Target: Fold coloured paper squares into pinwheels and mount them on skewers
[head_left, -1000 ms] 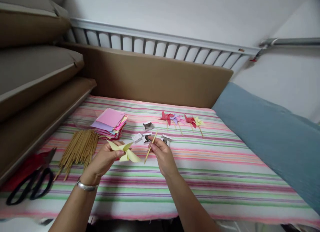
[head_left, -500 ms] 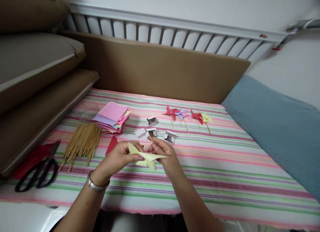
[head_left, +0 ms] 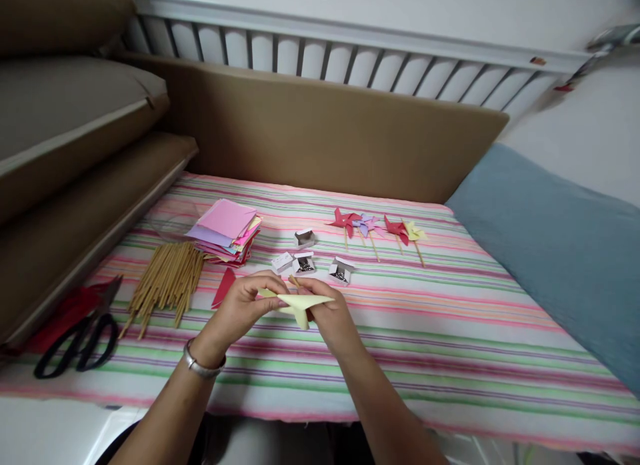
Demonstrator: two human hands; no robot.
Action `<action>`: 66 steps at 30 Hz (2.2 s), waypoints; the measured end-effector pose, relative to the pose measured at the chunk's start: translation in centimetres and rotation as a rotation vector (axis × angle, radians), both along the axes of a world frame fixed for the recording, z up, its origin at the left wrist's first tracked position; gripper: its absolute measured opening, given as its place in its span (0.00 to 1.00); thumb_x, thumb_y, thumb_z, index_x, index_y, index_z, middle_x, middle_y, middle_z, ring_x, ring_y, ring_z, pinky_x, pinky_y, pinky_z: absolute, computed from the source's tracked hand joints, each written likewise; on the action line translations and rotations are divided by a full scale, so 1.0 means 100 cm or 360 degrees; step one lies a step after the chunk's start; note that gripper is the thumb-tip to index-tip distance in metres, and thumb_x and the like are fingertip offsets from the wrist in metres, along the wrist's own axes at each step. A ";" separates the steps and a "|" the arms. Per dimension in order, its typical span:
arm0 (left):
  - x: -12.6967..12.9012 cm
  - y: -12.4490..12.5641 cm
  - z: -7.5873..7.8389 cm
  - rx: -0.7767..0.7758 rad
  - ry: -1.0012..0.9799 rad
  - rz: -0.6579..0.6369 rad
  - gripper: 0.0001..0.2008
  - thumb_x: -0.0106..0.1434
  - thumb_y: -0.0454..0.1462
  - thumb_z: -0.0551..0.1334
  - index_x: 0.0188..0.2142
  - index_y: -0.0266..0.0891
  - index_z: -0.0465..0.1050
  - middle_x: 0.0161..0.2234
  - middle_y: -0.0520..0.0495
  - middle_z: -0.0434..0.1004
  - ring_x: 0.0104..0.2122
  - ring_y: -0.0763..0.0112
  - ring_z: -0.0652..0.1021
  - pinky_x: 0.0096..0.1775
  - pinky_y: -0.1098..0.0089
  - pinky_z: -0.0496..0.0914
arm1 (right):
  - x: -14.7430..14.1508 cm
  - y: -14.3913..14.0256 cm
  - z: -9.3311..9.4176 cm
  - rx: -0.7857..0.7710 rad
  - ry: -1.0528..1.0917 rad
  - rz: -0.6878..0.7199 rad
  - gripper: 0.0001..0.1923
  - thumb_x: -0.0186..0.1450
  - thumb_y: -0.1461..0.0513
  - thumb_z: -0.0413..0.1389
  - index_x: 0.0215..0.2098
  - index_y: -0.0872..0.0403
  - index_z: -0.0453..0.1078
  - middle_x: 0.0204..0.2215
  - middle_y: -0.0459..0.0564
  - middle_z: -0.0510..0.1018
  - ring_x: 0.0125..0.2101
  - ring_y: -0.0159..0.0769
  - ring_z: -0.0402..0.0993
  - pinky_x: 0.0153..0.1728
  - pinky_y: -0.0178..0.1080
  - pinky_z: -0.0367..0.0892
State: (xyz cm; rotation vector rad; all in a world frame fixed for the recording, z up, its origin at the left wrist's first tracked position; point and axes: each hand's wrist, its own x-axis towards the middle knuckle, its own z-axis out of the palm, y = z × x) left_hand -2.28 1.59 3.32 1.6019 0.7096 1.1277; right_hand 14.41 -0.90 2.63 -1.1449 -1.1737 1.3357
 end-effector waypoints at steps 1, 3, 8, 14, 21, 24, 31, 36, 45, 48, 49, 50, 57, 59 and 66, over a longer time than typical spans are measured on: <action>0.000 0.001 -0.001 0.0027 -0.0009 0.0021 0.04 0.54 0.37 0.66 0.28 0.38 0.78 0.29 0.47 0.75 0.34 0.67 0.75 0.39 0.67 0.66 | 0.000 0.000 0.000 -0.0012 0.0003 0.0002 0.14 0.59 0.56 0.55 0.39 0.52 0.76 0.29 0.48 0.77 0.22 0.29 0.65 0.21 0.31 0.60; 0.001 0.002 -0.002 0.0060 -0.0025 0.0057 0.04 0.54 0.37 0.67 0.28 0.38 0.78 0.30 0.46 0.75 0.35 0.66 0.75 0.41 0.66 0.67 | -0.001 0.000 0.000 -0.0011 -0.0003 -0.0007 0.13 0.59 0.57 0.55 0.37 0.53 0.76 0.25 0.46 0.75 0.19 0.27 0.62 0.19 0.31 0.58; 0.003 0.001 -0.004 0.0108 -0.0038 0.0140 0.02 0.54 0.36 0.67 0.28 0.40 0.78 0.30 0.47 0.76 0.35 0.66 0.76 0.43 0.64 0.67 | 0.000 -0.001 -0.003 0.0021 0.0001 0.0017 0.14 0.59 0.55 0.55 0.38 0.54 0.75 0.19 0.42 0.69 0.17 0.26 0.58 0.18 0.31 0.57; 0.003 -0.001 -0.004 0.0204 -0.0010 0.0239 0.02 0.54 0.35 0.66 0.29 0.41 0.79 0.30 0.46 0.77 0.35 0.66 0.76 0.43 0.63 0.69 | -0.001 -0.002 -0.006 0.0124 -0.0044 0.0036 0.14 0.61 0.56 0.54 0.39 0.55 0.75 0.19 0.43 0.69 0.19 0.27 0.60 0.19 0.31 0.59; 0.004 -0.004 -0.002 0.0279 -0.0056 0.0315 0.05 0.55 0.34 0.66 0.31 0.43 0.79 0.34 0.46 0.77 0.37 0.66 0.76 0.43 0.64 0.69 | -0.002 -0.002 -0.006 0.0187 -0.0075 0.0048 0.14 0.62 0.56 0.52 0.38 0.55 0.74 0.19 0.43 0.68 0.19 0.27 0.61 0.19 0.30 0.59; 0.004 -0.005 -0.002 0.0323 -0.0065 0.0301 0.07 0.56 0.32 0.65 0.33 0.44 0.79 0.36 0.46 0.78 0.38 0.66 0.76 0.44 0.64 0.68 | -0.003 -0.003 -0.007 0.0197 -0.0059 0.0057 0.13 0.62 0.57 0.52 0.39 0.55 0.74 0.19 0.43 0.68 0.19 0.27 0.61 0.20 0.30 0.59; 0.005 -0.004 -0.005 0.0401 -0.0036 0.0315 0.06 0.56 0.32 0.65 0.33 0.44 0.79 0.35 0.47 0.79 0.38 0.66 0.77 0.49 0.61 0.66 | -0.002 -0.002 -0.013 0.0252 -0.0095 -0.0007 0.10 0.61 0.60 0.53 0.37 0.54 0.73 0.20 0.43 0.72 0.20 0.29 0.65 0.23 0.32 0.62; 0.005 -0.005 -0.003 0.0391 0.0005 0.0342 0.04 0.56 0.34 0.65 0.31 0.44 0.79 0.34 0.47 0.80 0.37 0.65 0.77 0.53 0.57 0.63 | -0.003 -0.002 -0.009 0.0249 -0.0065 -0.0116 0.08 0.57 0.62 0.55 0.34 0.54 0.74 0.22 0.45 0.75 0.22 0.30 0.68 0.23 0.33 0.64; 0.007 -0.007 -0.001 0.0406 -0.0001 0.0371 0.03 0.56 0.36 0.65 0.31 0.43 0.79 0.33 0.47 0.81 0.36 0.66 0.78 0.53 0.56 0.63 | -0.004 -0.002 0.002 0.0290 -0.0061 -0.0192 0.05 0.53 0.64 0.57 0.29 0.53 0.74 0.28 0.47 0.79 0.28 0.34 0.73 0.27 0.35 0.68; 0.007 -0.007 0.000 0.0406 -0.0012 0.0377 0.03 0.55 0.35 0.65 0.31 0.44 0.79 0.32 0.47 0.81 0.35 0.66 0.78 0.52 0.57 0.63 | -0.004 -0.002 0.001 0.0305 -0.0085 -0.0205 0.05 0.53 0.64 0.58 0.28 0.53 0.74 0.27 0.47 0.78 0.28 0.34 0.73 0.29 0.35 0.68; 0.007 -0.007 0.000 0.0404 -0.0013 0.0376 0.04 0.55 0.34 0.66 0.31 0.44 0.79 0.32 0.48 0.81 0.35 0.66 0.78 0.52 0.57 0.63 | -0.004 -0.001 0.000 0.0301 -0.0079 -0.0205 0.05 0.53 0.65 0.57 0.29 0.53 0.74 0.27 0.47 0.78 0.28 0.34 0.72 0.29 0.35 0.67; 0.006 -0.007 0.000 0.0399 -0.0014 0.0375 0.04 0.55 0.34 0.66 0.31 0.44 0.78 0.32 0.48 0.81 0.35 0.66 0.78 0.52 0.57 0.63 | -0.004 -0.001 -0.002 0.0300 -0.0073 -0.0199 0.06 0.53 0.65 0.57 0.29 0.53 0.74 0.27 0.46 0.78 0.27 0.33 0.72 0.29 0.34 0.67; 0.006 -0.008 0.001 0.0351 -0.0004 0.0400 0.03 0.54 0.34 0.66 0.29 0.43 0.78 0.31 0.48 0.81 0.34 0.66 0.78 0.53 0.56 0.63 | -0.003 0.001 -0.012 0.0281 -0.0093 -0.0161 0.08 0.54 0.66 0.55 0.31 0.54 0.75 0.25 0.45 0.76 0.25 0.33 0.70 0.26 0.34 0.66; 0.006 -0.007 0.000 0.0351 -0.0014 0.0399 0.03 0.54 0.34 0.66 0.29 0.43 0.78 0.31 0.48 0.81 0.34 0.66 0.78 0.53 0.57 0.63 | -0.003 0.001 -0.012 0.0280 -0.0088 -0.0155 0.08 0.54 0.66 0.55 0.31 0.54 0.75 0.23 0.45 0.75 0.23 0.32 0.69 0.26 0.34 0.66; 0.003 -0.007 -0.003 0.0385 0.0047 0.0357 0.04 0.55 0.34 0.65 0.31 0.44 0.78 0.32 0.48 0.81 0.35 0.66 0.78 0.54 0.57 0.61 | -0.003 0.000 -0.006 0.0288 -0.0098 -0.0179 0.06 0.54 0.64 0.57 0.30 0.54 0.75 0.23 0.45 0.76 0.24 0.32 0.69 0.26 0.34 0.64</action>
